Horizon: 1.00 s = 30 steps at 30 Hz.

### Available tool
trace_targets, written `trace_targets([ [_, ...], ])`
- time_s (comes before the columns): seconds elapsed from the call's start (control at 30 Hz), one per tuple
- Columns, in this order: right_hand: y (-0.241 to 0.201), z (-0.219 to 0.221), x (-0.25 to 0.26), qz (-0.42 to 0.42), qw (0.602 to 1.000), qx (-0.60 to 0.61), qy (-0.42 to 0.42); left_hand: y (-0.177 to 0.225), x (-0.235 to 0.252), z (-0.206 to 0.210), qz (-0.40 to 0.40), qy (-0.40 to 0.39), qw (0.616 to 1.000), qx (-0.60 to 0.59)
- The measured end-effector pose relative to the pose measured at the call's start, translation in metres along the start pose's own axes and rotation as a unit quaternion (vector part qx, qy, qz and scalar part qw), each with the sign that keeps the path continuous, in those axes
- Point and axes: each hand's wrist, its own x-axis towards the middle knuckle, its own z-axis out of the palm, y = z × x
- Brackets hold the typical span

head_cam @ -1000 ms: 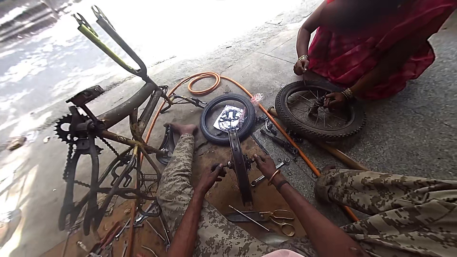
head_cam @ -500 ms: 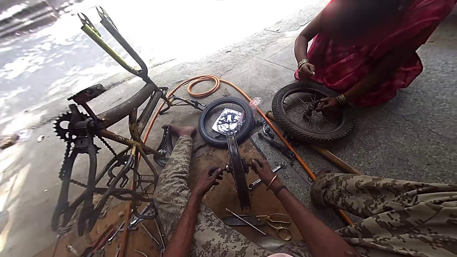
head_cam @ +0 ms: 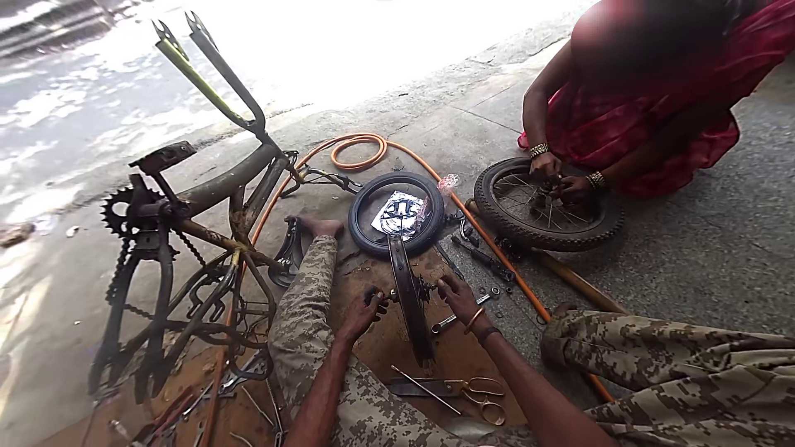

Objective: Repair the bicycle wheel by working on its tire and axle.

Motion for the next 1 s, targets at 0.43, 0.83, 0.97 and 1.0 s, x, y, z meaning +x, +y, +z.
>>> trace_targets([
  [0.43,0.001,-0.006,0.000,0.034,0.999,-0.019,-0.016,0.000,0.000,-0.007,-0.006,-0.047,0.999,0.002],
  [0.83,-0.014,-0.008,-0.009,0.045,0.998,0.039,-0.028,0.000,-0.012,-0.004,0.020,-0.043,0.999,0.016],
  [0.97,-0.020,-0.012,-0.009,0.052,0.998,0.036,-0.010,-0.005,-0.007,-0.004,-0.030,-0.045,0.998,-0.029],
  [1.0,-0.022,-0.013,-0.011,0.069,0.996,0.048,-0.011,-0.009,-0.004,-0.004,-0.056,-0.061,0.995,-0.055],
])
